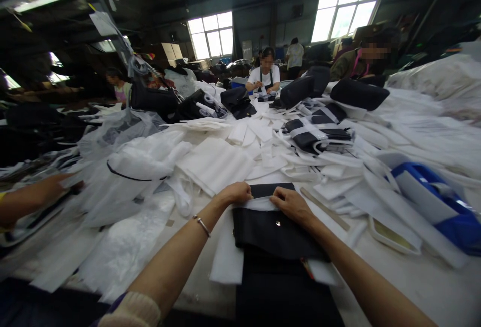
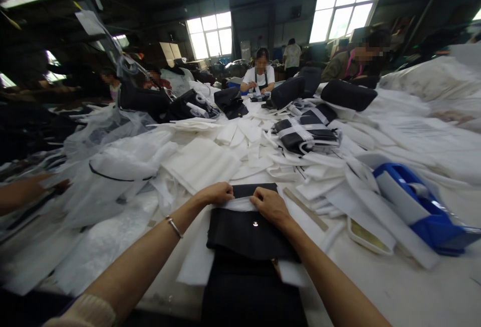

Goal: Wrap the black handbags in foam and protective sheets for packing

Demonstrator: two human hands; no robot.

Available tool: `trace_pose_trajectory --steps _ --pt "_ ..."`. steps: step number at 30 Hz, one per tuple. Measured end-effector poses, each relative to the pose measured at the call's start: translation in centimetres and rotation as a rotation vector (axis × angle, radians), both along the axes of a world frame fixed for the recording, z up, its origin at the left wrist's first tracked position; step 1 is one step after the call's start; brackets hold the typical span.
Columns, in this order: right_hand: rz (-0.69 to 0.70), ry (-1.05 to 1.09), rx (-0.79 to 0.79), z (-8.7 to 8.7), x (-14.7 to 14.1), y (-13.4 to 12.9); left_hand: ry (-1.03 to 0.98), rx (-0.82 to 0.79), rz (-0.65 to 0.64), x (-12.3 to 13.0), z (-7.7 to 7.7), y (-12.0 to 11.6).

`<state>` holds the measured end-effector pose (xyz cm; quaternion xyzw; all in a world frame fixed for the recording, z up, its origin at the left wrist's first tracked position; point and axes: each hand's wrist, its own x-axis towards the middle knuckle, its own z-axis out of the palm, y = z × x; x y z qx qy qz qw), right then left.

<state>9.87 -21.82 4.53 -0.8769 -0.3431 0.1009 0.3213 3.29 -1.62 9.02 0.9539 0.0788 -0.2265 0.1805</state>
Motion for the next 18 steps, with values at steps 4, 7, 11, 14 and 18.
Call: trace_pose_trajectory --steps 4,7,11,14,18 --pt "-0.013 -0.046 -0.003 -0.3 -0.4 0.0 -0.029 -0.025 -0.049 -0.6 -0.4 0.3" --pt "-0.073 -0.112 -0.017 -0.6 -1.1 0.1 -0.045 -0.01 -0.064 -0.9 -0.8 0.4" --pt "-0.109 -0.202 -0.064 -0.7 -1.6 0.1 -0.071 0.092 -0.058 -0.9 -0.3 -0.4" --pt "-0.104 -0.193 -0.077 -0.7 -1.4 0.0 -0.206 0.201 -0.056 -1.6 0.8 -1.8" --pt "-0.113 -0.133 -0.056 -0.7 -1.1 -0.1 -0.358 0.224 -0.158 -3.9 1.4 -4.8"
